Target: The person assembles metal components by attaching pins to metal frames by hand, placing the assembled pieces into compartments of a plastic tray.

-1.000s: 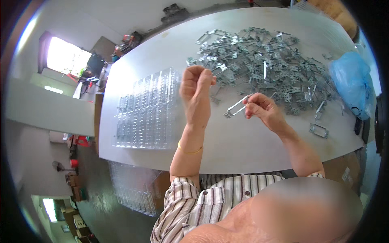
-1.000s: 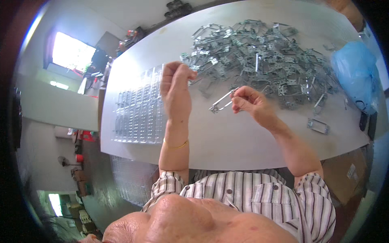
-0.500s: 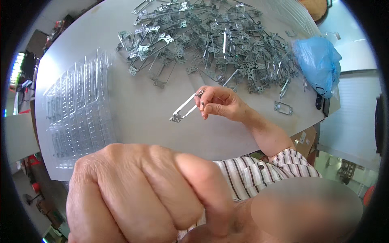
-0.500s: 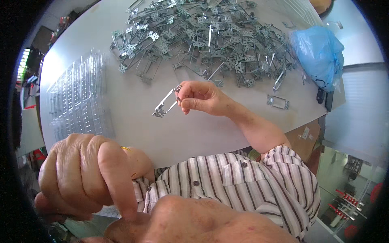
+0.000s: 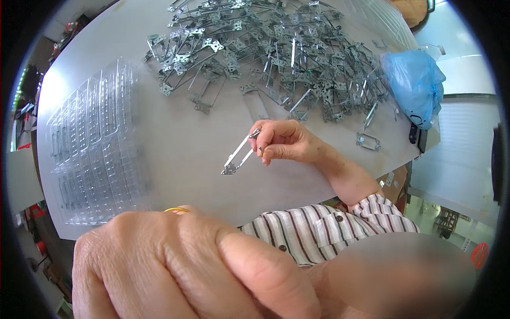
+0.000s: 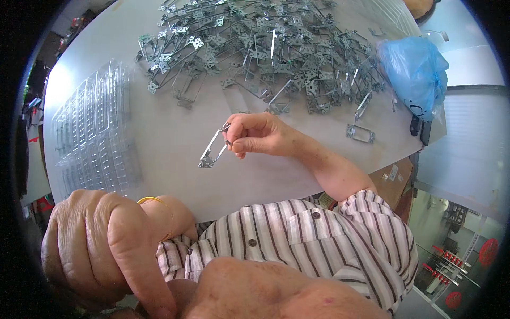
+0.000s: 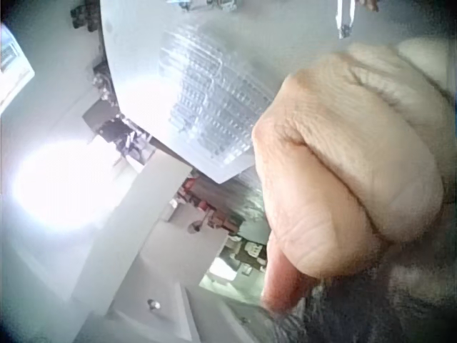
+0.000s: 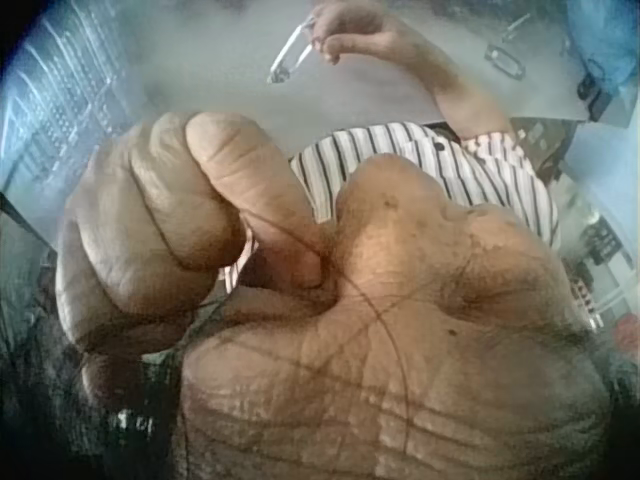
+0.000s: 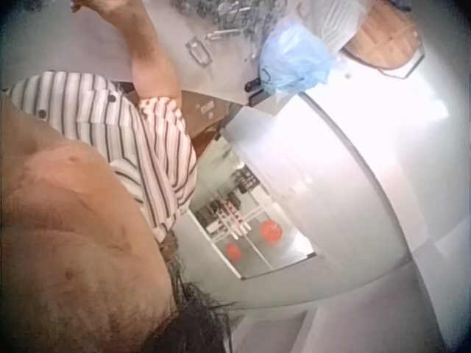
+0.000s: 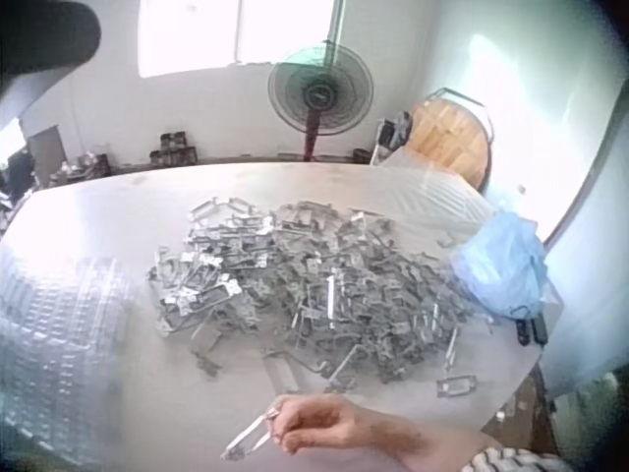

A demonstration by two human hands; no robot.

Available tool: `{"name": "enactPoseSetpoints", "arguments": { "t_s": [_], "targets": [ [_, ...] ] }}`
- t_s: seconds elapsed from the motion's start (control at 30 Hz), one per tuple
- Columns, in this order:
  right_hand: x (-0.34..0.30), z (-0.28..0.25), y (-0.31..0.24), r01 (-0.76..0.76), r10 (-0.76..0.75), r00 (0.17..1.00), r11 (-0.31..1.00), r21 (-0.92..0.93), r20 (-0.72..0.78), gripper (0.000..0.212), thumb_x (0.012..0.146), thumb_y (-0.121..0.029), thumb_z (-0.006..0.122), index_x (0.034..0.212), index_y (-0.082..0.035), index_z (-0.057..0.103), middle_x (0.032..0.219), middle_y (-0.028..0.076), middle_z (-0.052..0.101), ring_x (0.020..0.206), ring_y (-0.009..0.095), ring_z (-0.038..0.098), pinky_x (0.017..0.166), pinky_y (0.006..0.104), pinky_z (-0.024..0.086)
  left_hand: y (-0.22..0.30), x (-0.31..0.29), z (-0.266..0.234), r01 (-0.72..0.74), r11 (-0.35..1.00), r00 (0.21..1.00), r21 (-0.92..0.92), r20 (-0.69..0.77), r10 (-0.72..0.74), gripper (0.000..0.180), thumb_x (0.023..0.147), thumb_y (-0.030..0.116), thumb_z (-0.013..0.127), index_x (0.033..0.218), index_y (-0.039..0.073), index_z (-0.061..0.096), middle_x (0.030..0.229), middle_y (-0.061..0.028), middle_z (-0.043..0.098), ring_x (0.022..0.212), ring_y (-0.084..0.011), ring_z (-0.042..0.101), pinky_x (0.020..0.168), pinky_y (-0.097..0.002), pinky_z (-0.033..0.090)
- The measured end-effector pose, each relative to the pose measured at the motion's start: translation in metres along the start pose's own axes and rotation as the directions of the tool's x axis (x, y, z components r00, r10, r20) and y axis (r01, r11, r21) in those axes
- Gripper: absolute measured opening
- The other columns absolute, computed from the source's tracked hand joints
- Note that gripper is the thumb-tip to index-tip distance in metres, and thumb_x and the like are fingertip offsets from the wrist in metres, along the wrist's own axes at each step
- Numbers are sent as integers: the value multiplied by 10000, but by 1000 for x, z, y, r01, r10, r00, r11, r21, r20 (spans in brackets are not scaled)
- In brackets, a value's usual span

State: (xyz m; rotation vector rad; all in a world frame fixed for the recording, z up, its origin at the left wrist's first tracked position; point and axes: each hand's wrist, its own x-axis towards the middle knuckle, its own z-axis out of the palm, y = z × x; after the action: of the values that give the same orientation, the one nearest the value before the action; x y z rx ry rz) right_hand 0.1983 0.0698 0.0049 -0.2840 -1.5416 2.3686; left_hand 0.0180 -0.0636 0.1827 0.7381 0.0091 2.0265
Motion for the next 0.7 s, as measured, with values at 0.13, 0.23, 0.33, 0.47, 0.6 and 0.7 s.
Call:
{"name": "enactPoseSetpoints", "arguments": {
  "t_s": [0.13, 0.23, 0.33, 0.47, 0.6, 0.7],
  "targets": [
    [0, -1, 2, -19, 19, 1000, 1000, -4, 14, 93, 953, -97, 687, 1006, -32, 646, 1045, 66, 568, 867, 115, 593, 762, 280, 547, 44, 61, -7, 866, 475, 460, 159, 120, -880, 449, 918, 107, 672, 518, 147, 472, 427, 59, 362, 304, -61, 279, 314, -263, 415],
    [0, -1, 2, -33, 33, 999, 999, -12, 19, 89, 953, -87, 684, 1011, -32, 645, 1051, 65, 569, 861, 113, 605, 759, 277, 548, 43, 61, -16, 916, 401, 396, -1, 163, -904, 419, 926, 114, 655, 548, 141, 477, 447, 56, 376, 321, -64, 295, 330, -264, 418],
    [0, 1, 1, -57, 57, 998, 998, 12, 13, 83, 932, -47, 691, 986, 4, 652, 1030, 120, 589, 971, 160, 586, 746, 290, 554, 42, 57, -15, 938, 261, 314, -226, 240, -919, 374, 937, 126, 630, 593, 132, 484, 478, 51, 396, 347, -69, 319, 355, -265, 422],
    [1, 0, 2, -40, 40, 999, 999, -11, 34, 85, 943, -58, 684, 1002, -10, 645, 1038, 93, 580, 903, 139, 603, 744, 278, 548, 38, 50, -20, 872, 17, 225, -490, 368, -902, 318, 953, 141, 596, 653, 120, 495, 520, 44, 424, 381, -74, 352, 388, -266, 428],
    [2, 0, 2, -28, 30, 998, 999, -35, 62, 89, 954, -66, 675, 1016, -17, 636, 1040, 65, 571, 837, 114, 617, 739, 269, 544, 38, 40, -24, 700, -236, 183, -674, 489, -853, 267, 969, 156, 562, 712, 108, 505, 561, 37, 452, 416, -80, 384, 421, -267, 434],
    [1, -2, 4, 2, 2, 997, 998, -56, 71, 83, 954, -63, 673, 1011, -18, 636, 1040, 63, 570, 840, 112, 614, 737, 263, 542, 33, 35, -25, 523, -435, 169, -733, 590, -790, 235, 981, 167, 536, 757, 99, 513, 592, 32, 473, 441, -85, 408, 446, -268, 438]
  ]
}}
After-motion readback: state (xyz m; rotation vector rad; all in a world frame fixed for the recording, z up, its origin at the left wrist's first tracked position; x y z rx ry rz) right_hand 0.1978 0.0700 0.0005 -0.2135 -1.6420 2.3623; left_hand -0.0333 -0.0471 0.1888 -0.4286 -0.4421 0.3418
